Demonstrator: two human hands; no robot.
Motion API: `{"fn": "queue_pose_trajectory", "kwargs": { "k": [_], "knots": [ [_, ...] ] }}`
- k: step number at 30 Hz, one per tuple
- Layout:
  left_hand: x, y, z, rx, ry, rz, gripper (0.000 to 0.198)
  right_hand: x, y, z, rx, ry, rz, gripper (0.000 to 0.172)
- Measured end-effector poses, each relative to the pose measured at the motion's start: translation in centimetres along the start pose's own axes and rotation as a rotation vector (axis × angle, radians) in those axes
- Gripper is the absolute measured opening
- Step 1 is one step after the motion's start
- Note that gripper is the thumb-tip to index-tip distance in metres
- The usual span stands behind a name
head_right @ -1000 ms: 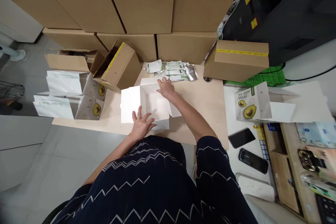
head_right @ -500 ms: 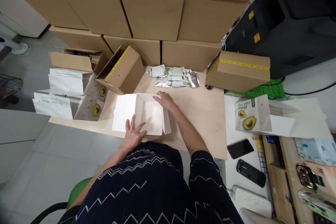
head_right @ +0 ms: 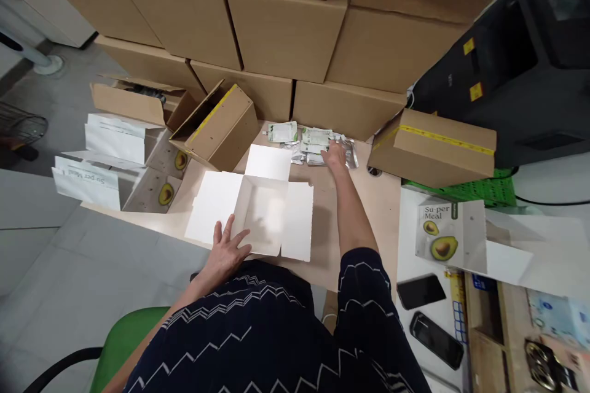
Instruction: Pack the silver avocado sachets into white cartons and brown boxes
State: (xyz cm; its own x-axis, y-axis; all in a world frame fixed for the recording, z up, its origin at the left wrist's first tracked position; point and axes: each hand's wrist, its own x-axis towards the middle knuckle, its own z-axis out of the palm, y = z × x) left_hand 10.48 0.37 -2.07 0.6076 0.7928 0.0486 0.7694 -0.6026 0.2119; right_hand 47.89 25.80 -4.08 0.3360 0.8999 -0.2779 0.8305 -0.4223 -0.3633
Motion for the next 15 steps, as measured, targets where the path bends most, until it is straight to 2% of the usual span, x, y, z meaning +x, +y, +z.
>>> {"fn": "queue_pose_trajectory", "kwargs": {
  "k": [3,6,9,12,15],
  "knots": [
    [-0.1,0.1,0.4,0.006,0.024,-0.028,0.010,4.3,1.0,1.3,-0.305,-0.039,-0.015,0.074],
    [-0.3,0.2,0.7,-0.003,0.036,-0.041,0.008,7.4,1.8,2.3,-0.481,-0.150,-0.049,0.078],
    [-0.3,0.3,0.9,-0.009,0.050,-0.046,0.006,8.9,2.0,2.9,-0.572,-0.268,-0.025,0.082],
    [-0.2,0.5,0.8,-0.018,0.047,-0.061,0.006,8.0,1.5,3.5,-0.611,-0.280,-0.071,0.079],
    [0.0,0.8,0.7,-0.024,0.032,-0.077,0.007,4.3,0.9,4.2,-0.565,-0.242,-0.148,0.070]
  ]
}}
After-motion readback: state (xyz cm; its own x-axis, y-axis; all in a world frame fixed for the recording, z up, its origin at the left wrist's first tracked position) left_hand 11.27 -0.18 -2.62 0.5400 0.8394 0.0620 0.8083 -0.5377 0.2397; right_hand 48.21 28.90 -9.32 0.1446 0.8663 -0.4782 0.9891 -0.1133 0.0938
